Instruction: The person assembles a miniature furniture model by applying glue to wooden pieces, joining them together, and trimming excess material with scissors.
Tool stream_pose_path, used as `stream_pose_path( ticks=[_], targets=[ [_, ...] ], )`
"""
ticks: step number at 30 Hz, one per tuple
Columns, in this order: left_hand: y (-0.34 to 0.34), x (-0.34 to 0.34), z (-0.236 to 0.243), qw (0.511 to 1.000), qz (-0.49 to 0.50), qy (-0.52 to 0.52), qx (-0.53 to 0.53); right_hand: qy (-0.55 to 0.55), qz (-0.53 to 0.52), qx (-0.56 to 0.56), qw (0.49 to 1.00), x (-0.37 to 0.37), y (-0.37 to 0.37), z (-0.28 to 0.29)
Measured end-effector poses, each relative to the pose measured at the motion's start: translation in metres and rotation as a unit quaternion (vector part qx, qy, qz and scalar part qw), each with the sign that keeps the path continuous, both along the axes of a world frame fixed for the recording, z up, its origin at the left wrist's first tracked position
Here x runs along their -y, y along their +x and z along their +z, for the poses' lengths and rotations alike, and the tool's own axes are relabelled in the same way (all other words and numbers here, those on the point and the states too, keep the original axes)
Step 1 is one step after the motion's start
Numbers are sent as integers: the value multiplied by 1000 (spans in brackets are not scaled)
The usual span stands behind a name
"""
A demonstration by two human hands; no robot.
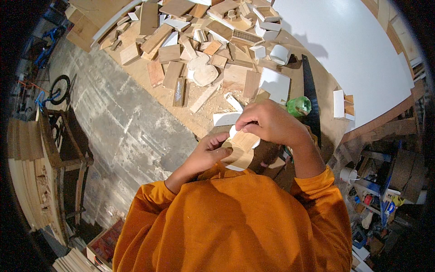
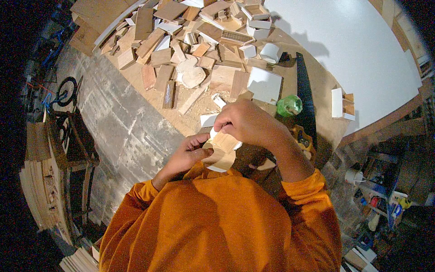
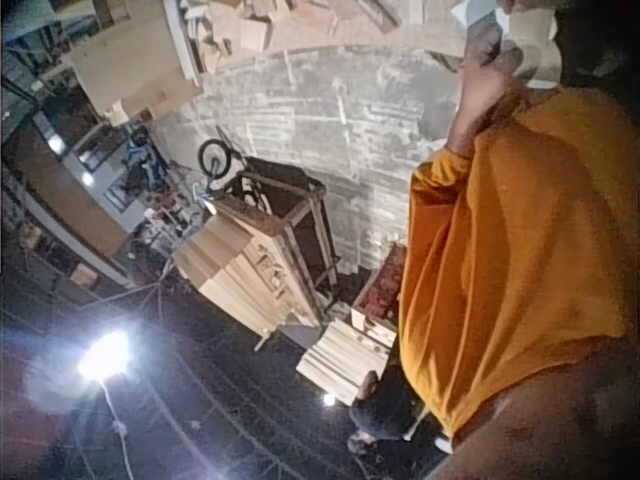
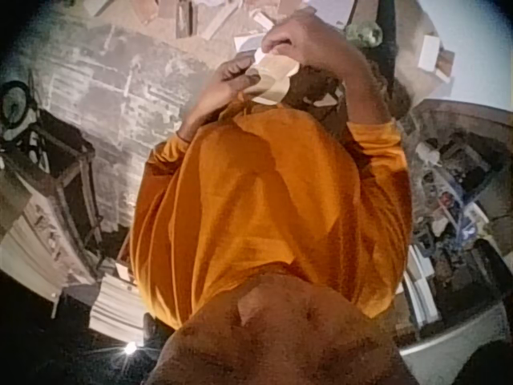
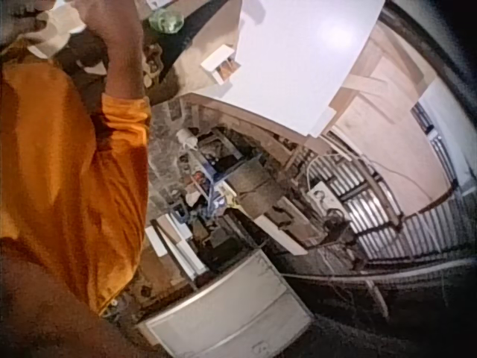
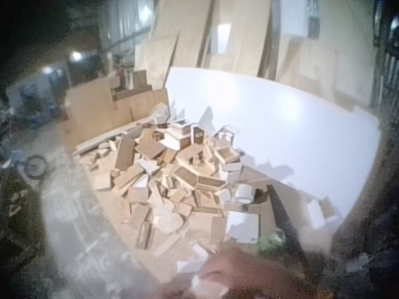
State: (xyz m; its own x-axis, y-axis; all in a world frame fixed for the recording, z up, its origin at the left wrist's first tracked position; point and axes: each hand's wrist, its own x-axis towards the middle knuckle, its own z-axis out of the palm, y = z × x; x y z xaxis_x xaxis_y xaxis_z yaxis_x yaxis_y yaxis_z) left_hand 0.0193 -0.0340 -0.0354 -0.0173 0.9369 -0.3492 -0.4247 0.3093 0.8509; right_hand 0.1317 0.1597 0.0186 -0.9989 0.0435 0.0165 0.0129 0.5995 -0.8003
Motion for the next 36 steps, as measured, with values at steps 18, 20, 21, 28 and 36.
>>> stream_pose_path(
  ticks=[18, 20, 21, 28, 36],
  targets=[
    [1, 3, 3, 999, 9, 29, -17, 13, -59, -54, 997, 19, -6, 12],
    [2, 3, 3, 999, 13, 27, -14, 13, -56, -69, 996, 20, -5, 11],
    [2, 3, 4, 999, 14, 28, -13, 13, -54, -77, 996, 20, -6, 10],
    [1, 5, 4, 999, 21, 34, 1, 22, -74, -104, 992, 23, -2, 11],
    [3, 8, 5, 998, 51, 43, 17, 96, -123, -182, 971, 28, 0, 13]
  ],
)
